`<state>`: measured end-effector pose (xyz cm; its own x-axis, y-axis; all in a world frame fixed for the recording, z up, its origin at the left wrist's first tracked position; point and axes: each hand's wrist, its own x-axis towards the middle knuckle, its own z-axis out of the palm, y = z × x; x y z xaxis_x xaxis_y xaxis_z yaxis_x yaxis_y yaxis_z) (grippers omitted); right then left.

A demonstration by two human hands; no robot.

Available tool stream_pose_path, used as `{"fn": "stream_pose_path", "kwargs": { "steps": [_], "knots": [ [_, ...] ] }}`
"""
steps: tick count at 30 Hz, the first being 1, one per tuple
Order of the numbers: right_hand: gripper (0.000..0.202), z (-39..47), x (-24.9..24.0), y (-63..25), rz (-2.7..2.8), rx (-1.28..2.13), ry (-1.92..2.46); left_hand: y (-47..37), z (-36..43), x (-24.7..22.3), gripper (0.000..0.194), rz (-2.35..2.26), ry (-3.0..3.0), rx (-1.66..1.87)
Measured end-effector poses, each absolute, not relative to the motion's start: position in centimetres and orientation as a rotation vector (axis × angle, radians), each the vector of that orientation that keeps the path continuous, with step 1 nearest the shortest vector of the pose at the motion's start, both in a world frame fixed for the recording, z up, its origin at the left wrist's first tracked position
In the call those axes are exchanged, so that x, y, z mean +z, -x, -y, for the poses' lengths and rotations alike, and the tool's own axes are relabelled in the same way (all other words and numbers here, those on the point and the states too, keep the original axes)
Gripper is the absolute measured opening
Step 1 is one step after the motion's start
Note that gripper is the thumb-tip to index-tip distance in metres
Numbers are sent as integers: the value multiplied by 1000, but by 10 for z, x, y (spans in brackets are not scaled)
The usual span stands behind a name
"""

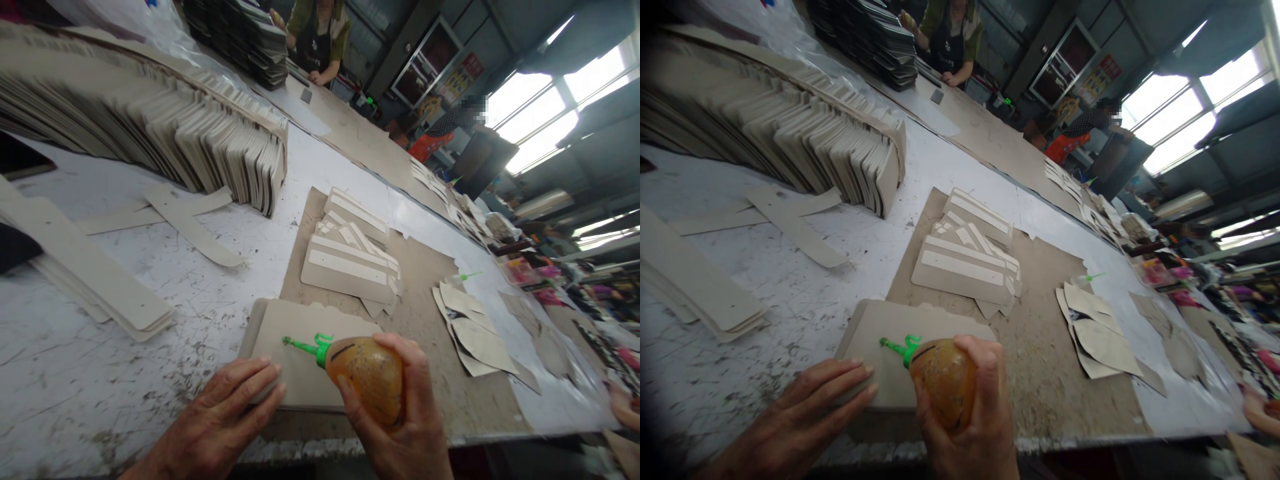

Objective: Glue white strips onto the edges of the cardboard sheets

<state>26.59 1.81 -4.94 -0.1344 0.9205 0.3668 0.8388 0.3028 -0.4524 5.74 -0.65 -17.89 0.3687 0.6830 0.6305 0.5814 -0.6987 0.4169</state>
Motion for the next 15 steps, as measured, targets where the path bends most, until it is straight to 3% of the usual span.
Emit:
{"fn": "stream_pose_path", "kwargs": {
  "steps": [9, 12, 15],
  "knots": [
    [41, -5, -48, -264, 1790, 286, 1646, -58, 5, -179, 37, -1136, -2495, 1279],
    [56, 3, -44, -271, 1357, 617, 1776, -54, 4, -179, 40, -1107, -2607, 1145],
    [67, 12, -39, -289, 885, 885, 1645, -54, 3, -184, 38, -1086, -2580, 1236]
  ]
}}
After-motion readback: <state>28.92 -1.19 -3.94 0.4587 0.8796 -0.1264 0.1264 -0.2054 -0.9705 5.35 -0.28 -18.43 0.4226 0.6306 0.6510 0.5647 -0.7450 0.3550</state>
